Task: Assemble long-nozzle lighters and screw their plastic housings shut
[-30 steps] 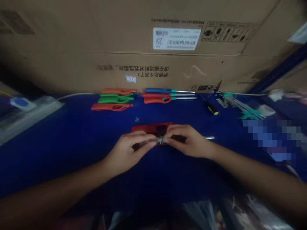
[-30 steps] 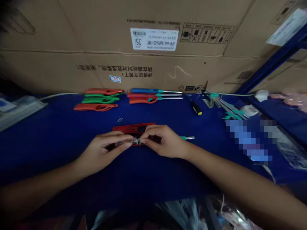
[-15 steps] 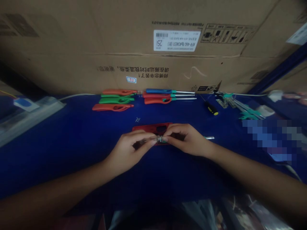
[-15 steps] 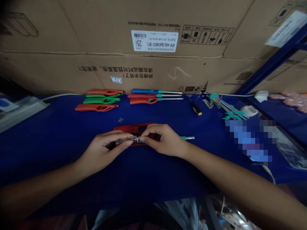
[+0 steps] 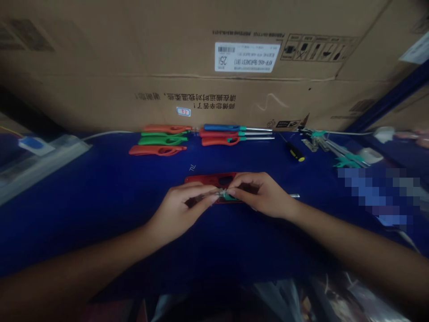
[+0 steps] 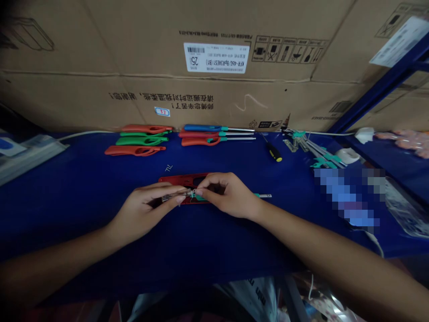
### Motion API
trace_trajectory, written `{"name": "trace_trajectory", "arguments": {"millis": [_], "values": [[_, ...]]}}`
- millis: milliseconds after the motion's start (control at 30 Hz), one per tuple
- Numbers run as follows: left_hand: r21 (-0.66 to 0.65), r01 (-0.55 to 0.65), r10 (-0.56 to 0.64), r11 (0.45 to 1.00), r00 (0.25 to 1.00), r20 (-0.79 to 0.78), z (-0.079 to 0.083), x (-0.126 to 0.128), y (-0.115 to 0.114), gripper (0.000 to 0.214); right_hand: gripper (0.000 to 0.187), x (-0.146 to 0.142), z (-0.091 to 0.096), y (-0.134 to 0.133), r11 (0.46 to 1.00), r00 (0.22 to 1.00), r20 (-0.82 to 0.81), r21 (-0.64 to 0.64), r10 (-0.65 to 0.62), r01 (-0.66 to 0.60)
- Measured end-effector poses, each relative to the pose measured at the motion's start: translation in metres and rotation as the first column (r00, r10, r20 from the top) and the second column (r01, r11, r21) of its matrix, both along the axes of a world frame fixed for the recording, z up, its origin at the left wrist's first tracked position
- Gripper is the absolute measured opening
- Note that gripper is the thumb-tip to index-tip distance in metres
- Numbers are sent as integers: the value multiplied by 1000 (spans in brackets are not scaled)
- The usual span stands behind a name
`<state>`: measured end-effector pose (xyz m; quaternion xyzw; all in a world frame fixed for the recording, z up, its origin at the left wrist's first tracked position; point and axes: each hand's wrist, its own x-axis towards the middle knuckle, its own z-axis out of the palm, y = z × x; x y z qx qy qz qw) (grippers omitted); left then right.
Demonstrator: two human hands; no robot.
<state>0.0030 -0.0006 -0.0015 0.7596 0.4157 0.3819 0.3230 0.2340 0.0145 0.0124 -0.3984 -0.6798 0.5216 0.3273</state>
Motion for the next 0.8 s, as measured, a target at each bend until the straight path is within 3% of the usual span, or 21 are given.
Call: {"name": "trace_trajectory", "arguments": {"millis": [300, 600, 800], "values": [[-1, 46, -46, 999, 999, -1, 0, -1, 0, 20, 27, -1, 2, -2, 1000, 1000, 10, 3, -2, 2], [9, -23, 23, 1000, 1000, 1, 1, 1, 0, 19, 35, -1, 1, 1, 996, 999, -8, -81, -50, 49], [27, -27, 28, 999, 1000, -8, 0, 2, 1, 17, 36, -4, 0, -2, 997, 998, 11, -34, -65, 65]]}}
